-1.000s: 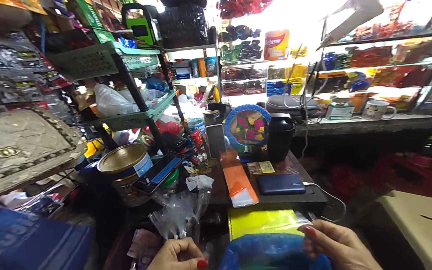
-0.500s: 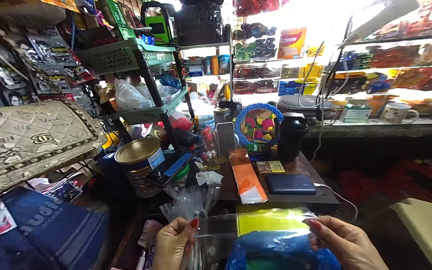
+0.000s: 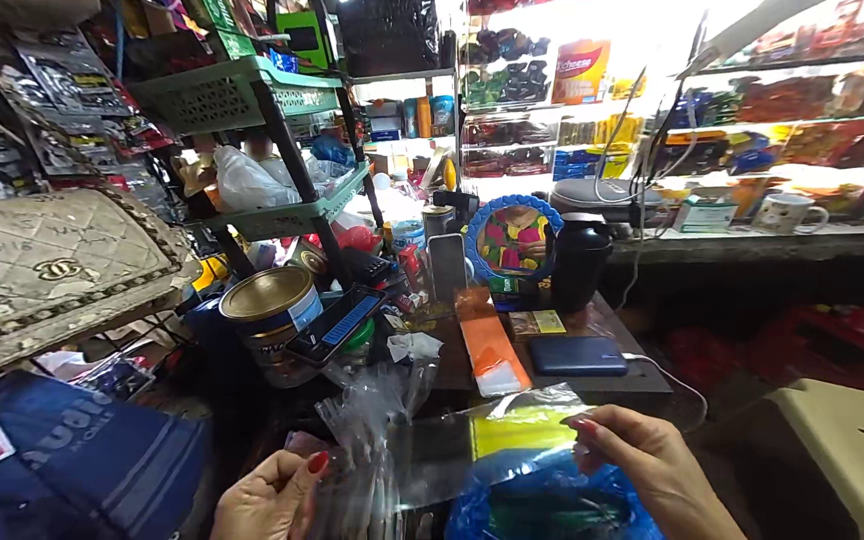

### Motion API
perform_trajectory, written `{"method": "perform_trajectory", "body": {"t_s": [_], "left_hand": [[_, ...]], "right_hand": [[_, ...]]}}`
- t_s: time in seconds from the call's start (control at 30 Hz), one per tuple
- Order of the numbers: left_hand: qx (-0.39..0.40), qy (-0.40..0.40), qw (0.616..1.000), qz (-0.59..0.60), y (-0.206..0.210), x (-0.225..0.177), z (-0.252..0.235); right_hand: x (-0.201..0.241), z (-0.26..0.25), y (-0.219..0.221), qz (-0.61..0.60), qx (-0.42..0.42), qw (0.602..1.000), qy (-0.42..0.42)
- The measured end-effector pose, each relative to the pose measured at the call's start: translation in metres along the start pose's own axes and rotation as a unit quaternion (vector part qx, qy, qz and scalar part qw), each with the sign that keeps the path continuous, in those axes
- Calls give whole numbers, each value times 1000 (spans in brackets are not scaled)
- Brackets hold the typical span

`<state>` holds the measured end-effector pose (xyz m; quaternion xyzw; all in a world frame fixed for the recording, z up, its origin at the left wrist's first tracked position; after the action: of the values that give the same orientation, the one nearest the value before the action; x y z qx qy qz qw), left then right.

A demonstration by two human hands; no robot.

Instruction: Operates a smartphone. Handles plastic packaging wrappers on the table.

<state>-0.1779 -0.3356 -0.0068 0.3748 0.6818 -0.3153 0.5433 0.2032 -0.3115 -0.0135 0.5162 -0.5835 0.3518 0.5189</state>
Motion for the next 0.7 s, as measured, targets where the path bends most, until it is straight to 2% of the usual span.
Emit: {"method": "perform_trajectory", "body": {"t_s": [0.07,0.13,0.17,0.23,0.3,0.33,0.4,0.47,0.5,0.6,0.7], "left_hand": [[-29,16,999,31,-8,-2,-5],[-8,24,996,90,-17,-12,-9],[19,28,993,116,-22,-18,-10],[44,70,990,116,-30,-29,-10],[29,144,988,54,-29,-40,-2],[28,170,985,23,-23,-46,5],[68,182,981,-17,3,-50,27],[137,143,980,-12,39,-45,51],[161,119,980,-4,56,-40,61],[219,55,973,47,91,-28,78],[298,-13,949,102,103,-27,80]], "right_hand": [[-4,8,11,21,31,999,13],[-14,14,20,90,57,994,6],[-18,17,24,142,60,988,-24],[-20,22,32,245,44,957,-146],[-9,31,45,249,26,938,-238],[-1,37,52,206,42,946,-246],[11,52,68,75,140,969,-189],[9,62,83,-31,220,967,-122],[4,66,88,-55,233,966,-101],[-5,71,87,-25,182,980,-74],[-7,66,72,-6,98,994,-57]]}}
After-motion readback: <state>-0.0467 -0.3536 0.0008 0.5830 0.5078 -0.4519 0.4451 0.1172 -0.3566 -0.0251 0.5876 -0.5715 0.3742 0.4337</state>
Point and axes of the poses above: each hand's wrist, its own z-axis away from the middle knuckle, its own y-axis out of the palm, x = y × z, the point moved 2 cm from there along -z, towards the middle knuckle, and after that the axes turned 13 degrees about -x, right-handed, at the moved point
